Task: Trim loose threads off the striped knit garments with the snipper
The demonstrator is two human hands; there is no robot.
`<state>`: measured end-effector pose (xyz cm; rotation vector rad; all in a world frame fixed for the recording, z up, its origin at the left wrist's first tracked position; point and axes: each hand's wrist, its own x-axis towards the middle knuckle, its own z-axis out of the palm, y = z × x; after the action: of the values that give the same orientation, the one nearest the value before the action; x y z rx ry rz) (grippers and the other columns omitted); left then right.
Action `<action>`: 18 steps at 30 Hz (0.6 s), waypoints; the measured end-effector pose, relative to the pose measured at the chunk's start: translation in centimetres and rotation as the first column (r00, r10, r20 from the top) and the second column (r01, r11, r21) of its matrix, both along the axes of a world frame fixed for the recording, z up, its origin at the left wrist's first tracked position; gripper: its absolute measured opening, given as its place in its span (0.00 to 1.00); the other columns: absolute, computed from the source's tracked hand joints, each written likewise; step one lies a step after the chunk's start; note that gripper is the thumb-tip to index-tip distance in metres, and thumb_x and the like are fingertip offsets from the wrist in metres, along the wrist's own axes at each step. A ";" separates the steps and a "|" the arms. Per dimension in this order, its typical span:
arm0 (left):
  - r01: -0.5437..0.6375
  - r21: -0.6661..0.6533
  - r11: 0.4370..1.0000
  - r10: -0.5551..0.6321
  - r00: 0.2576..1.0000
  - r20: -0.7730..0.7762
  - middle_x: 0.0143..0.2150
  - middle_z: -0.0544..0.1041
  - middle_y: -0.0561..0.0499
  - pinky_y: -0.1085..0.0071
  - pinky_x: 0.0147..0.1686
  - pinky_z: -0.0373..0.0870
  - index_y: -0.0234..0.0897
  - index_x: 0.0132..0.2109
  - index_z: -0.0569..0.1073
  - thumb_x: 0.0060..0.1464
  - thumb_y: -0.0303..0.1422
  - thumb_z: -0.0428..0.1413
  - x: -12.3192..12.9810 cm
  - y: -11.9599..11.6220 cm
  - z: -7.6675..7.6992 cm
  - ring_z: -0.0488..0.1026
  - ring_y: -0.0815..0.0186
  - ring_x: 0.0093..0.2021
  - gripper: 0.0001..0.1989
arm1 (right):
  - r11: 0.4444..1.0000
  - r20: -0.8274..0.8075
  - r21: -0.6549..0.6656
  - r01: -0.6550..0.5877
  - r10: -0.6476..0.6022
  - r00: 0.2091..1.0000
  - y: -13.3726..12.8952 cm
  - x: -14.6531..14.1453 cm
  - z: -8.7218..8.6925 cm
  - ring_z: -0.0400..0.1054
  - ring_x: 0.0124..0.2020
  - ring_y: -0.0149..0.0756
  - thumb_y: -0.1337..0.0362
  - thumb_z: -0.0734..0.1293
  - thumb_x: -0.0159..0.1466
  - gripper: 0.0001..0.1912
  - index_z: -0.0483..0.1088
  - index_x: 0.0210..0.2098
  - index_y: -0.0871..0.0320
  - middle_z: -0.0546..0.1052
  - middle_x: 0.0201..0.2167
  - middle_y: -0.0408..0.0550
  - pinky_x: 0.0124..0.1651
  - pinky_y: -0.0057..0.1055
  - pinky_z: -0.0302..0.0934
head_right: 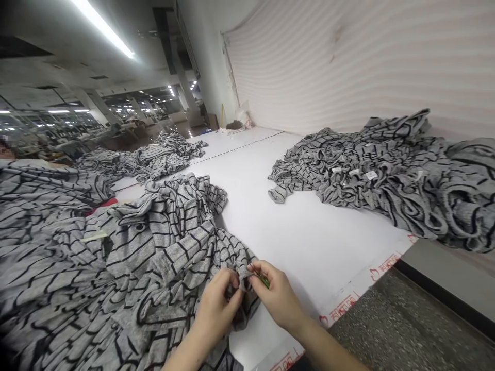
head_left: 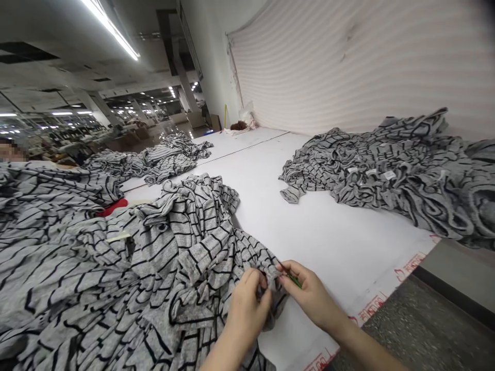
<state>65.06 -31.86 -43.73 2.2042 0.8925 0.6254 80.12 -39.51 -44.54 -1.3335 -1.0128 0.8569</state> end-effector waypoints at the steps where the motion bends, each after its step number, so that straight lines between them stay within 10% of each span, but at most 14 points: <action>1: 0.001 0.006 1.000 -0.001 0.998 0.055 0.31 0.68 0.51 0.68 0.35 0.62 0.40 0.30 0.62 0.54 0.27 0.50 -0.1 -0.1 -0.3 0.67 0.63 0.34 0.05 | 1.000 0.017 0.010 0.023 -0.023 1.000 -0.2 -0.1 0.0 0.70 0.44 0.40 0.59 0.63 0.63 0.10 0.69 0.40 0.58 0.76 0.38 0.49 0.48 0.34 0.65; 8: -0.011 -0.057 0.998 0.015 0.997 0.081 0.29 0.68 0.54 0.70 0.31 0.62 0.41 0.34 0.63 0.50 0.31 0.57 -1.1 -0.4 -0.6 0.66 0.64 0.30 0.08 | 0.999 0.075 0.000 -0.051 0.051 0.996 -0.9 -0.9 0.9 0.72 0.43 0.38 0.63 0.61 0.64 0.07 0.67 0.41 0.55 0.77 0.37 0.46 0.43 0.30 0.67; 13: -0.039 0.226 0.973 -0.028 0.958 0.286 0.33 0.70 0.51 0.70 0.36 0.65 0.41 0.35 0.63 0.50 0.21 0.50 -2.1 0.2 -1.4 0.69 0.64 0.34 0.09 | 0.995 0.399 0.066 0.076 -0.096 0.912 -1.6 0.1 0.4 0.72 0.38 0.38 0.70 0.58 0.62 0.11 0.65 0.42 0.54 0.76 0.36 0.46 0.40 0.31 0.65; 18: 0.101 0.376 0.921 -0.166 0.975 0.146 0.35 0.73 0.48 0.69 0.35 0.66 0.42 0.35 0.69 0.50 0.21 0.52 -3.4 0.5 -2.0 0.70 0.63 0.34 0.10 | 0.999 0.544 0.040 0.034 -0.050 0.837 -1.6 1.2 1.0 0.69 0.40 0.39 0.74 0.56 0.57 0.13 0.65 0.37 0.53 0.74 0.38 0.48 0.41 0.32 0.64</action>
<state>61.69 -31.40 -45.75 2.4650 0.5602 0.9673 81.29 -41.07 -43.56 -1.6132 -1.4222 0.4208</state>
